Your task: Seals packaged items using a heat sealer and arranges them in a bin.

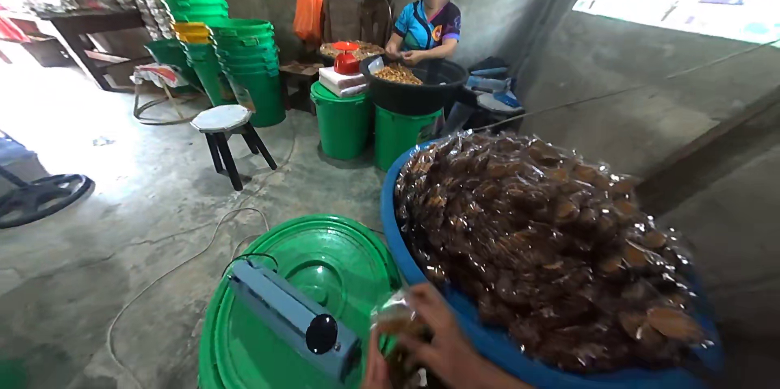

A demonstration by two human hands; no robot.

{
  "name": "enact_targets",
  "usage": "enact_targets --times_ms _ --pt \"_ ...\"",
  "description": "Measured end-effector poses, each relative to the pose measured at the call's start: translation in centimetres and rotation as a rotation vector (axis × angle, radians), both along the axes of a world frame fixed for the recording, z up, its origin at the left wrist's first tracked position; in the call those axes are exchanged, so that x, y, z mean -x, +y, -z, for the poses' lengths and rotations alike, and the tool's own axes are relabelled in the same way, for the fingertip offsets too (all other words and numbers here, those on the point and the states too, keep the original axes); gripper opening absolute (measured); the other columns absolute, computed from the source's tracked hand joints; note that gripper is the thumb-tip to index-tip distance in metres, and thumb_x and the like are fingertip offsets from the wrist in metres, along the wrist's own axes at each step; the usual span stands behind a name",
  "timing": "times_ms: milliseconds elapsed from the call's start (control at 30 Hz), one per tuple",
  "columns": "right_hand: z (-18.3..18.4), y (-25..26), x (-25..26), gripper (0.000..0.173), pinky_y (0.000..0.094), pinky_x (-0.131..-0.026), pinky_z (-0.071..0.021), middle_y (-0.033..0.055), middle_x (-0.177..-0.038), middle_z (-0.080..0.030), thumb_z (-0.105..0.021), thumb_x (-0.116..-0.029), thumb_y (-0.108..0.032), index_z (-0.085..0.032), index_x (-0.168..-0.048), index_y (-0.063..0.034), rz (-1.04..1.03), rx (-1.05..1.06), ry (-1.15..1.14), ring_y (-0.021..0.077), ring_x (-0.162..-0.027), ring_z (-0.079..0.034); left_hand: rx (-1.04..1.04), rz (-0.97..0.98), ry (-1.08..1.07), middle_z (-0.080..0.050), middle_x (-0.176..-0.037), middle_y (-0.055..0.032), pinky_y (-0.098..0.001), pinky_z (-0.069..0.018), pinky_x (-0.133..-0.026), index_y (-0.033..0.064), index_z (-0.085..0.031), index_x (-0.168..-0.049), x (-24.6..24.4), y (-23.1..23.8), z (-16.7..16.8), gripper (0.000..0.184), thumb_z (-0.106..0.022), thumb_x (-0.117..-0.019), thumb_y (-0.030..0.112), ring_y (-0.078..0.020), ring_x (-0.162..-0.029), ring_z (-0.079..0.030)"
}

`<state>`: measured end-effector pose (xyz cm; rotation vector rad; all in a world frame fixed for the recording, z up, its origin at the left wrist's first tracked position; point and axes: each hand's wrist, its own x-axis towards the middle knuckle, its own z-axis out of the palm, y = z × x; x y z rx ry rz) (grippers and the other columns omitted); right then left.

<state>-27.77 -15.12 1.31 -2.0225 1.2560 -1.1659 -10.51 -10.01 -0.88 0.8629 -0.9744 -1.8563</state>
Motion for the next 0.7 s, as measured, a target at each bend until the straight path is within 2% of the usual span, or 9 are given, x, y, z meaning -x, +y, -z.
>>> enact_targets --times_ms 33,100,200,267,367,433,500,567,700 --pt "0.2 1.4 -1.3 0.045 0.0493 -0.098 -0.0539 0.0313 -0.123 -0.063 -0.077 -0.0865 -0.016 -0.068 -0.121 0.0102 -0.127 -0.146 -0.006 0.0390 -0.111 -0.065 -0.062 -0.181 -0.001 -0.058 -0.127 -0.0071 -0.0343 -0.0552 -0.095 0.0011 -0.005 -0.153 0.3 -0.1 0.9 0.056 -0.025 -0.1100 0.032 -0.0105 -0.108 -0.065" --pt "0.5 2.8 -3.1 0.047 0.0541 -0.103 -0.0479 0.0309 -0.128 -0.060 -0.071 -0.0926 -0.015 -0.062 -0.131 0.0102 -0.264 -0.513 -0.060 0.0403 -0.117 -0.060 -0.106 -0.399 -0.059 -0.055 -0.118 -0.0052 -0.0292 -0.0556 -0.089 0.0001 -0.012 -0.152 -0.5 0.3 2.6 0.054 -0.034 -0.1058 0.015 -0.0048 -0.099 -0.063" --pt "1.1 2.5 -4.3 0.031 0.0364 -0.089 -0.0520 0.0204 -0.113 -0.062 -0.053 -0.1058 -0.013 -0.057 -0.126 0.0097 -0.205 -1.036 -0.241 0.0204 -0.096 -0.062 -0.127 -0.434 -0.271 -0.060 -0.112 -0.0065 -0.0278 -0.0583 -0.081 -0.0033 -0.035 -0.141 -2.1 2.8 3.8 0.048 -0.051 -0.0965 0.004 -0.0045 -0.090 -0.065" --pt "2.9 1.9 -5.4 0.027 0.0359 -0.080 -0.0507 0.0199 -0.102 -0.059 -0.046 -0.1082 -0.012 -0.056 -0.117 0.0123 -0.175 -1.049 -0.197 0.0204 -0.084 -0.058 -0.123 -0.424 -0.354 -0.057 -0.114 -0.0093 -0.0283 -0.0575 -0.081 -0.0056 -0.034 -0.142 -2.9 3.9 4.5 0.054 -0.056 -0.0944 0.007 -0.0052 -0.091 -0.064" --pt "4.4 -0.2 -7.8 0.032 0.0474 -0.090 -0.0493 0.0278 -0.104 -0.064 -0.045 -0.1089 -0.014 -0.061 -0.113 0.0139 -0.202 -0.857 -0.033 0.0332 -0.096 -0.062 -0.165 -0.567 -0.465 -0.055 -0.115 -0.0156 -0.0338 -0.0583 -0.071 -0.0038 -0.030 -0.144 -3.5 3.4 4.6 0.058 -0.058 -0.0937 0.004 -0.0137 -0.087 -0.064" --pt "4.1 -2.3 -9.9 0.030 0.0526 -0.092 -0.0516 0.0271 -0.105 -0.067 -0.047 -0.1079 -0.014 -0.062 -0.119 0.0099 -0.236 -0.713 0.064 0.0369 -0.100 -0.066 -0.122 -0.686 -0.561 -0.053 -0.127 -0.0222 -0.0393 -0.0561 -0.082 -0.0031 -0.032 -0.147 -4.4 1.9 4.8 0.060 -0.060 -0.0935 0.004 -0.0213 -0.102 -0.062" --pt "4.1 -4.2 -11.8 0.029 0.0572 -0.094 -0.0530 0.0262 -0.110 -0.070 -0.055 -0.1003 -0.006 -0.060 -0.127 0.0052 -0.271 -0.581 0.148 0.0396 -0.106 -0.068 -0.051 -0.766 -0.629 -0.052 -0.134 -0.0240 -0.0405 -0.0544 -0.091 -0.0040 -0.033 -0.147 -5.7 0.1 5.5 0.060 -0.060 -0.0944 0.006 -0.0242 -0.111 -0.060" --pt "4.7 -6.1 -13.4 0.040 0.0588 -0.095 -0.0524 0.0265 -0.115 -0.069 -0.062 -0.0949 -0.005 -0.058 -0.134 0.0027 -0.287 -0.560 0.243 0.0414 -0.110 -0.067 -0.072 -0.785 -0.644 -0.052 -0.137 -0.0260 -0.0434 -0.0528 -0.096 -0.0042 -0.034 -0.149 -6.9 -1.4 6.1 0.060 -0.061 -0.0960 0.007 -0.0283 -0.117 -0.059" --pt "2.5 -10.4 -15.4 0.040 0.0489 -0.097 -0.0510 0.0267 -0.119 -0.066 -0.044 -0.1101 -0.021 -0.051 -0.141 0.0038 -0.216 -0.706 0.283 0.0356 -0.107 -0.066 -0.154 -0.824 -0.542 -0.050 -0.138 -0.0272 -0.0444 -0.0551 -0.091 -0.0014 -0.034 -0.150 -9.4 -3.9 6.1 0.058 -0.060 -0.0994 0.009 -0.0306 -0.114 -0.061"
